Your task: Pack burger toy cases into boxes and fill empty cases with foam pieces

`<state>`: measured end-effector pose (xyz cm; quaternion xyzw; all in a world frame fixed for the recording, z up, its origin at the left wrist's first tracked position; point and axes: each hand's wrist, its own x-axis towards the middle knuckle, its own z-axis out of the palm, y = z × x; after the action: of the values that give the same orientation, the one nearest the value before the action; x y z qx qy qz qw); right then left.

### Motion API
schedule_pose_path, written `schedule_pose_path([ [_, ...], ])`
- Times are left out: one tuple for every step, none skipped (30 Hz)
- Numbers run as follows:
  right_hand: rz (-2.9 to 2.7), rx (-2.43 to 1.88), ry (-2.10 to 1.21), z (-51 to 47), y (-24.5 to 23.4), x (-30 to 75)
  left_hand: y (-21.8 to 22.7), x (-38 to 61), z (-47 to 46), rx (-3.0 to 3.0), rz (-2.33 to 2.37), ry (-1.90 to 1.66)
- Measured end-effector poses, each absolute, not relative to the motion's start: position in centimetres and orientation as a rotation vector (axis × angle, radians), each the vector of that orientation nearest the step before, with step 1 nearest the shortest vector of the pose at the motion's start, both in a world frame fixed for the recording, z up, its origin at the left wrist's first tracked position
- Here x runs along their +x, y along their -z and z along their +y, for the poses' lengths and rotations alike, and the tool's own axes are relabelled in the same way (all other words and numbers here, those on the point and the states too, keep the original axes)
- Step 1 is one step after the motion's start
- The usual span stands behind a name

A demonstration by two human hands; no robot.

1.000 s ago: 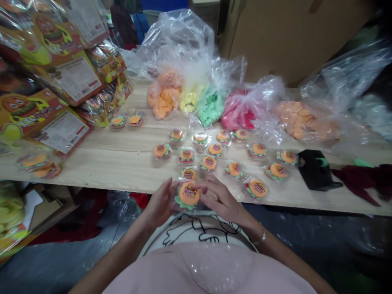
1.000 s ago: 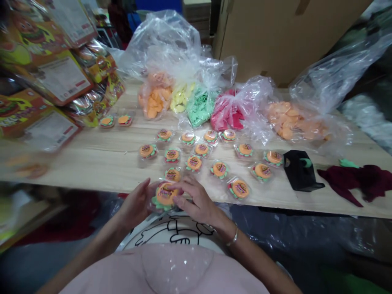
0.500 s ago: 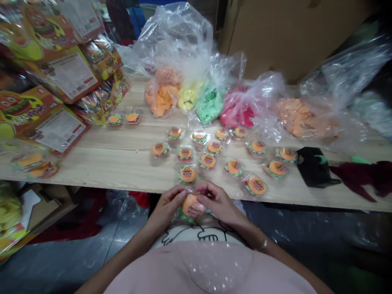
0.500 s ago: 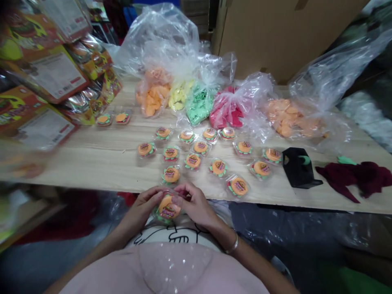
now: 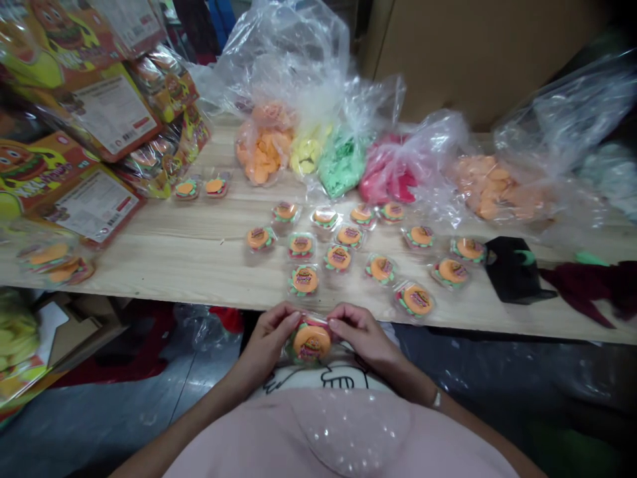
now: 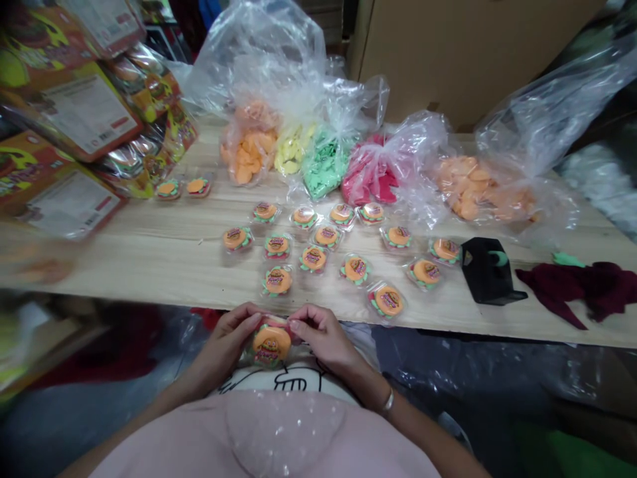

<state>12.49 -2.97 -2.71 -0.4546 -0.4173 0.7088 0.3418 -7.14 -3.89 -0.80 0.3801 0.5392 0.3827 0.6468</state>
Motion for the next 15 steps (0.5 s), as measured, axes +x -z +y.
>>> schedule_pose_path([
  [-1.079,-1.172,-1.868,-2.5,2.7,12.6,0.6,-7.1,-3.2,0.886,1.218,-0.864],
  [-1.094,-1.157,-1.892,-2.0,2.6,12.6,0.4,-6.9,-2.4,0.928,1.196,-0.837],
  [-1.127,-1.143,-1.903,-1.5,2.4,12.7,0.1,-6.8,-1.6,0.99,1.166,-0.793],
  [-1.177,-1.13,-1.9,-1.0,2.1,12.7,-0.2,-6.6,-0.8,1.061,1.131,-0.731],
  [-1.231,-1.122,-1.882,-0.6,1.9,12.8,-0.4,-6.3,-0.2,1.124,1.097,-0.665],
  [-1.278,-1.117,-1.858,-0.4,1.7,12.8,-0.5,-6.0,0.2,1.159,1.071,-0.622],
  [-1.309,-1.116,-1.835,-0.3,1.7,12.9,-0.6,-5.6,0.3,1.156,1.059,-0.614],
  [-1.315,-1.121,-1.812,-0.5,1.9,13.0,-0.5,-5.3,0.1,1.112,1.061,-0.638],
  [-1.299,-1.134,-1.794,-0.9,2.2,13.2,-0.3,-5.1,-0.4,1.039,1.071,-0.679],
  [-1.258,-1.157,-1.772,-1.4,2.8,13.4,-0.1,-4.8,-1.0,0.954,1.079,-0.717],
  [-1.196,-1.185,-1.741,-2.0,3.4,13.6,0.2,-4.7,-1.7,0.874,1.078,-0.741],
  [-1.128,-1.209,-1.712,-2.5,4.1,13.9,0.4,-4.7,-2.3,0.806,1.065,-0.748],
  [-1.059,-1.225,-1.687,-2.8,4.6,14.2,0.6,-4.7,-2.8,0.754,1.042,-0.742],
  [-1.001,-1.226,-1.68,-3.1,5.0,14.4,0.7,-4.8,-2.9,0.721,1.016,-0.736],
  [-0.964,-1.211,-1.685,-3.1,5.2,14.6,0.7,-5.0,-2.8,0.716,0.991,-0.724],
])
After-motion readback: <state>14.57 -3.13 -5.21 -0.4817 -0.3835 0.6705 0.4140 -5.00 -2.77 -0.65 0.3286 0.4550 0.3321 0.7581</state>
